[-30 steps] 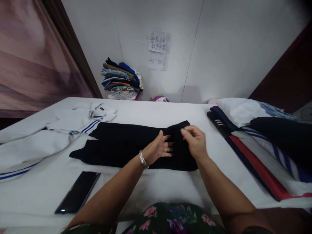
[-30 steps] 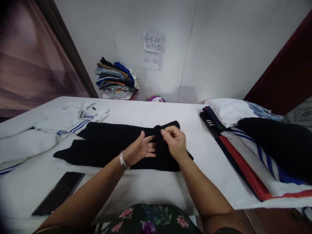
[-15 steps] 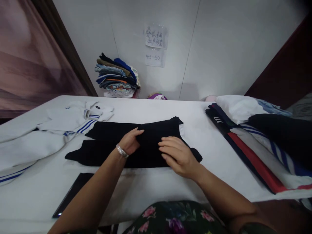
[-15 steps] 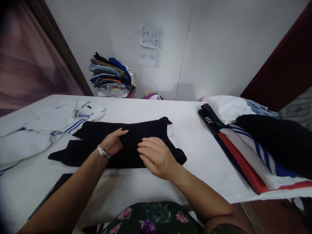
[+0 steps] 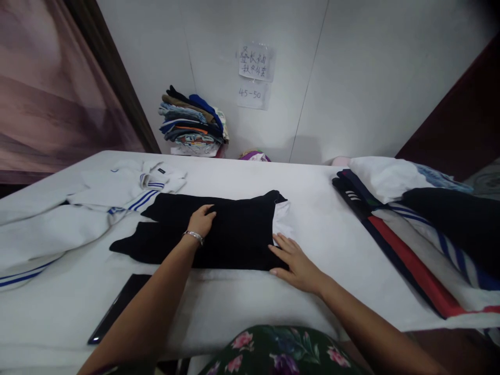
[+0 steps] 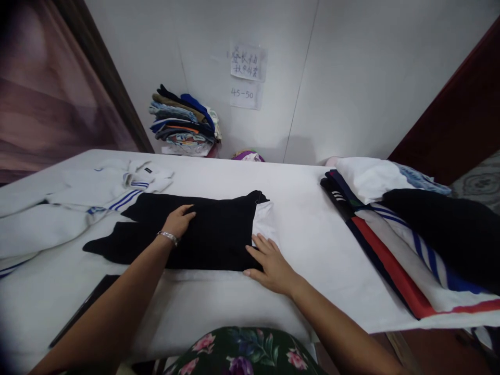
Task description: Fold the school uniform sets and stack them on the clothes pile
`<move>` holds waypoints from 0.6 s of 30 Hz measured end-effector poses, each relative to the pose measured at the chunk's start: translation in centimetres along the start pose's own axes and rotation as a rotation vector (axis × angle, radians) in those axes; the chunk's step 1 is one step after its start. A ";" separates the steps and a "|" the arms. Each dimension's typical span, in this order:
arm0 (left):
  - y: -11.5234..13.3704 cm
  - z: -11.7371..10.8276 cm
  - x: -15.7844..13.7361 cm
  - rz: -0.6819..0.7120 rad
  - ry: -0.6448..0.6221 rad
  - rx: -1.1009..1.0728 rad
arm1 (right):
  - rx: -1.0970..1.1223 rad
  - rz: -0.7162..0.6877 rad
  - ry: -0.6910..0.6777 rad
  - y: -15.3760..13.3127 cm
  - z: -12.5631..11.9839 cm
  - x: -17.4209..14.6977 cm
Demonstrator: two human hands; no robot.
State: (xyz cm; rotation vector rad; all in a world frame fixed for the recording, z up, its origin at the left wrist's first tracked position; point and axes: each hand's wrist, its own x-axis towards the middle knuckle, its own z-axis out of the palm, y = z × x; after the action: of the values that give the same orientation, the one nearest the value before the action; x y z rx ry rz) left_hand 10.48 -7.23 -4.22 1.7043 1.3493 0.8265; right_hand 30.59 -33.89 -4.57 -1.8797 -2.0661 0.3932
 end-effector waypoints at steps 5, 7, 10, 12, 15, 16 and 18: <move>-0.6 0.4 -0.2 0.098 0.025 0.218 | -0.025 -0.060 0.220 -1.0 -3.3 2.5; -1.0 0.8 -0.4 0.110 0.012 0.283 | -0.045 -0.072 0.249 -1.7 -3.9 4.4; -1.3 1.1 -0.8 0.128 0.008 0.356 | -0.069 -0.068 0.192 -2.5 -3.1 7.6; -1.2 1.0 -1.0 0.142 0.002 0.427 | -0.070 -0.048 0.083 -2.6 -1.6 9.3; -0.6 0.7 -1.6 0.148 -0.006 0.564 | -0.064 -0.011 -0.030 -2.1 0.9 10.5; -0.2 0.6 -1.9 0.160 0.000 0.606 | -0.063 -0.005 -0.034 -2.0 1.5 10.6; 0.9 0.7 -2.7 0.246 0.047 0.660 | -0.062 -0.007 -0.019 -1.6 2.3 10.6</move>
State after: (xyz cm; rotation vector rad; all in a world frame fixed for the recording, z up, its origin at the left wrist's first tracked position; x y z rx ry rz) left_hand 10.91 -10.06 -3.83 2.4078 1.5726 0.5825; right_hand 27.26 -23.48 -5.45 -1.9105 -2.1203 0.3504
